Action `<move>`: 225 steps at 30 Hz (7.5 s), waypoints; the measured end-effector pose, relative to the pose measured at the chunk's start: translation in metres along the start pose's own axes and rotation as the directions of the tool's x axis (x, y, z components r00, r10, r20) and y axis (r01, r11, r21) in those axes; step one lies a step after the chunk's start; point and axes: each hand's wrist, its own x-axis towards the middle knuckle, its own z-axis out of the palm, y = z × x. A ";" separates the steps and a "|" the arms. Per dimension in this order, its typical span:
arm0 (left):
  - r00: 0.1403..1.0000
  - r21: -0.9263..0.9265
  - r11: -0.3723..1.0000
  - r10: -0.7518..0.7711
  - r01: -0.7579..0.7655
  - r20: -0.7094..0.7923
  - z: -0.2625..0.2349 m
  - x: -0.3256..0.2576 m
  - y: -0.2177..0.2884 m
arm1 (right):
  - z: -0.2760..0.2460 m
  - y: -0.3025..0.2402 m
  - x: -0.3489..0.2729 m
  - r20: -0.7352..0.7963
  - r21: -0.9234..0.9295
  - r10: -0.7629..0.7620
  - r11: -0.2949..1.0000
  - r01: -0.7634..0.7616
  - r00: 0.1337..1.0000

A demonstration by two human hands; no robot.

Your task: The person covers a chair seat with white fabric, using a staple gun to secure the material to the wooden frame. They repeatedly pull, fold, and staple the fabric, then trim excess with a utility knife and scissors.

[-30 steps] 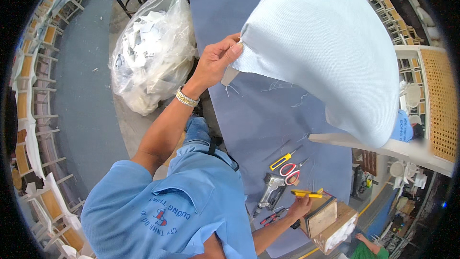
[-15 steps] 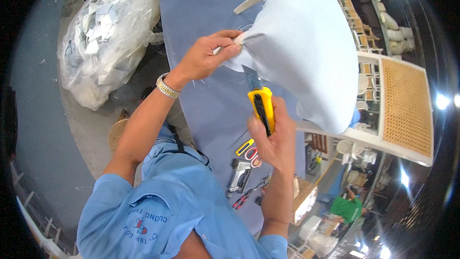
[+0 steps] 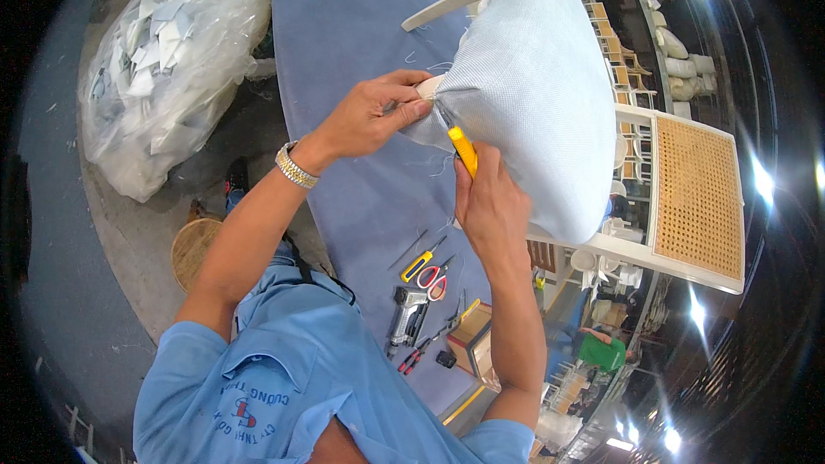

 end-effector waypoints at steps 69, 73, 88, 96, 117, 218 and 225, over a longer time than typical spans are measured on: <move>0.998 -0.019 1.000 0.005 -0.003 0.068 -0.002 -0.011 0.005 | -0.016 0.008 0.007 0.262 -0.186 -0.011 0.981 0.061 0.965; 0.996 -0.045 0.999 -0.026 0.030 0.079 -0.003 -0.012 0.009 | -0.021 0.008 0.002 0.253 -0.183 -0.006 0.982 0.054 0.967; 0.999 0.154 0.987 0.032 -0.037 0.032 0.004 -0.019 0.008 | -0.022 0.005 -0.005 0.206 -0.020 0.039 0.999 -0.035 0.978; 0.997 0.249 0.968 -0.027 0.044 -0.070 0.011 -0.019 0.025 | -0.033 0.004 -0.043 0.065 0.428 0.184 0.883 -0.194 0.981; 0.318 0.373 0.566 -0.774 0.735 0.548 0.103 -0.155 0.005 | 0.216 0.048 -0.445 0.055 0.237 0.998 0.018 -0.971 0.032; -0.125 0.826 0.564 -0.820 -0.013 0.558 0.256 -0.259 0.033 | 0.250 -0.065 -0.828 0.431 0.440 0.285 -0.895 -0.076 -0.856; -0.150 0.827 0.561 -0.820 -0.019 0.553 0.272 -0.270 0.030 | 0.310 -0.078 -0.834 0.376 0.616 0.270 -0.788 0.021 -0.887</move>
